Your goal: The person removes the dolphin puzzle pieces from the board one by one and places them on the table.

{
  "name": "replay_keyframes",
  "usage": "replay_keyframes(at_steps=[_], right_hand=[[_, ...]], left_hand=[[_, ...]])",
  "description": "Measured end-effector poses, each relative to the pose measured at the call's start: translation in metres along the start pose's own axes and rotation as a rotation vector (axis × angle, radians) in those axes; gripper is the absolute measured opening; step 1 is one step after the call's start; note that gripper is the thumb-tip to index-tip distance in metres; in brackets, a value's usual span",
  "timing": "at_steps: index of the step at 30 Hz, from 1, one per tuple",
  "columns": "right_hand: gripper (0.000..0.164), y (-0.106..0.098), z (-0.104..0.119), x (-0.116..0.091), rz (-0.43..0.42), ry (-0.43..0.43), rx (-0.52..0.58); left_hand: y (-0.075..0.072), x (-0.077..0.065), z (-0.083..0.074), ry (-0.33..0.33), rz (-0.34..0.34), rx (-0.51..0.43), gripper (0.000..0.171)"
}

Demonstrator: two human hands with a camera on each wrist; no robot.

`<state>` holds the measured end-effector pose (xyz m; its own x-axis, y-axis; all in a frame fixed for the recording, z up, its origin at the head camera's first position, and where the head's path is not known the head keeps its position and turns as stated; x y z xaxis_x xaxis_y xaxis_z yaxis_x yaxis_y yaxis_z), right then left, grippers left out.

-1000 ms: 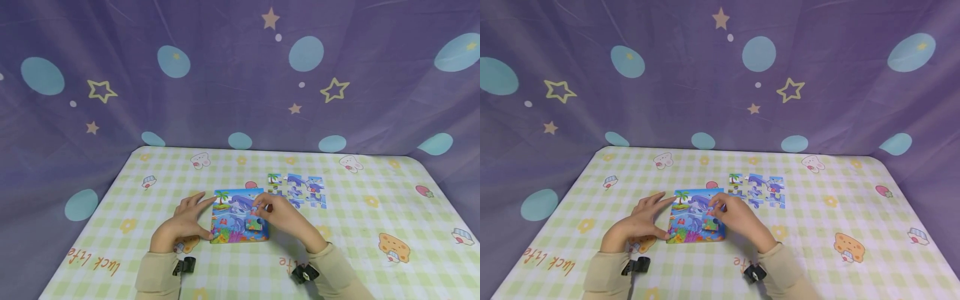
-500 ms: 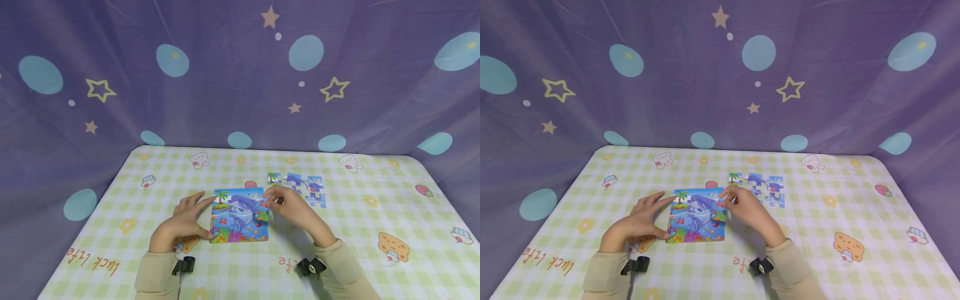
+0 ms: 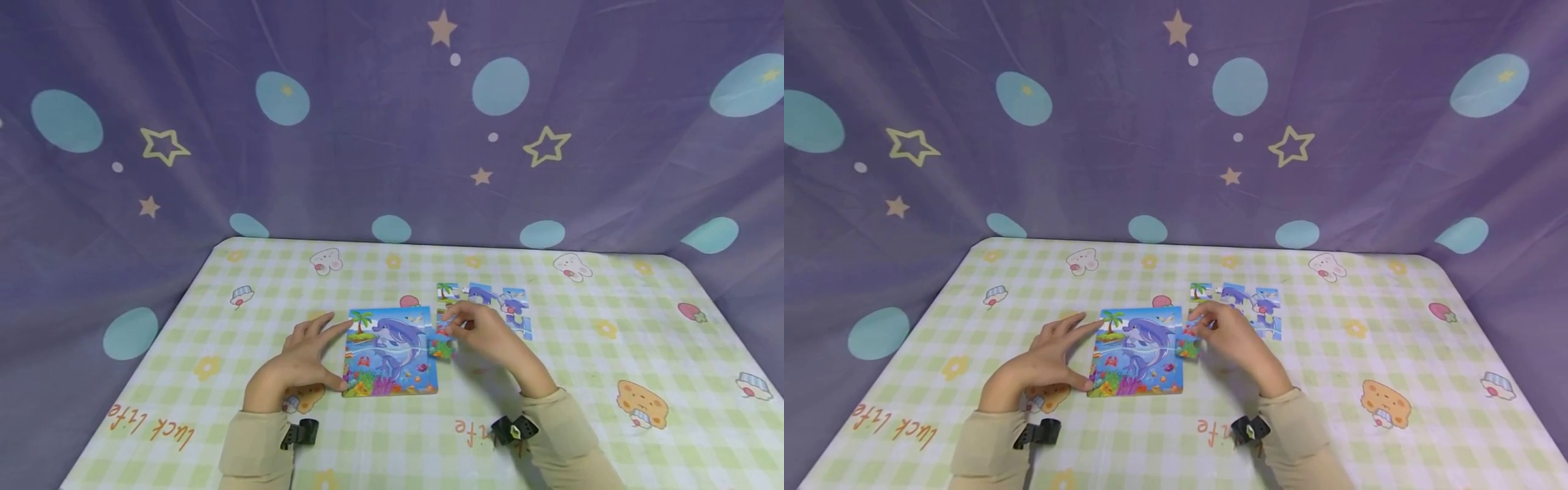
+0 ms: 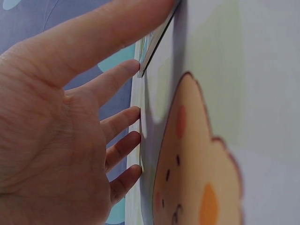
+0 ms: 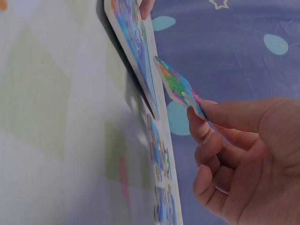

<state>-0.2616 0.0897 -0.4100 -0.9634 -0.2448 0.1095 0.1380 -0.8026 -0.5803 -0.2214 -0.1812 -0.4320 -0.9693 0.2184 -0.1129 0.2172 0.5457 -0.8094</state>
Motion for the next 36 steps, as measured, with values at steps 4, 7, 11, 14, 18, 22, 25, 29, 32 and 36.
replay_keyframes(at_steps=[4,7,11,14,18,22,25,29,32,36], right_hand=[[0.012,-0.002,-0.006,0.001,0.006,0.024,-0.005],[0.013,-0.001,-0.01,0.002,0.013,0.03,-0.009],[0.014,-0.001,-0.014,0.003,0.019,0.038,-0.014],[0.015,-0.001,-0.018,0.004,0.019,0.048,-0.021],[0.015,-0.002,-0.023,0.004,0.017,0.07,-0.029],[0.015,0.0,-0.026,0.004,0.021,0.08,-0.031],[0.015,0.001,-0.027,0.004,0.027,0.079,-0.034],[0.015,0.004,-0.028,0.003,0.03,0.078,-0.05],[0.015,0.005,-0.028,0.003,0.029,0.074,-0.058],[0.014,0.007,-0.028,0.002,0.029,0.076,-0.048]], left_hand=[[0.0,0.0,0.0,-0.003,0.005,-0.012,0.102],[0.0,0.0,0.0,-0.005,0.005,-0.018,0.102],[0.0,-0.001,0.0,-0.005,0.004,-0.016,0.102],[0.0,0.0,0.0,-0.002,0.001,-0.012,0.102],[0.0,0.001,0.0,0.0,0.001,-0.01,0.102],[-0.001,0.0,-0.001,0.004,0.004,-0.01,0.102],[0.0,0.001,0.0,0.001,0.004,-0.009,0.102],[0.0,0.0,0.0,0.003,0.002,-0.008,0.102],[0.0,0.0,0.0,0.005,0.001,-0.006,0.102],[0.0,0.0,0.0,0.002,0.004,-0.007,0.102]])
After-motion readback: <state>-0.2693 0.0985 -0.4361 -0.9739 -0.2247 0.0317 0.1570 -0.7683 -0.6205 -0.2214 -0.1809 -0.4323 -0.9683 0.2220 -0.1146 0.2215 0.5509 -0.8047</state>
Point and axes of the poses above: each hand's wrist, its own x-axis towards the middle knuckle, its own y-axis out of the palm, z = x × y, the point moved 9 cm from there along x, towards the middle knuckle, and after that the axes turned 10 degrees about -z, right-handed, at the moved point
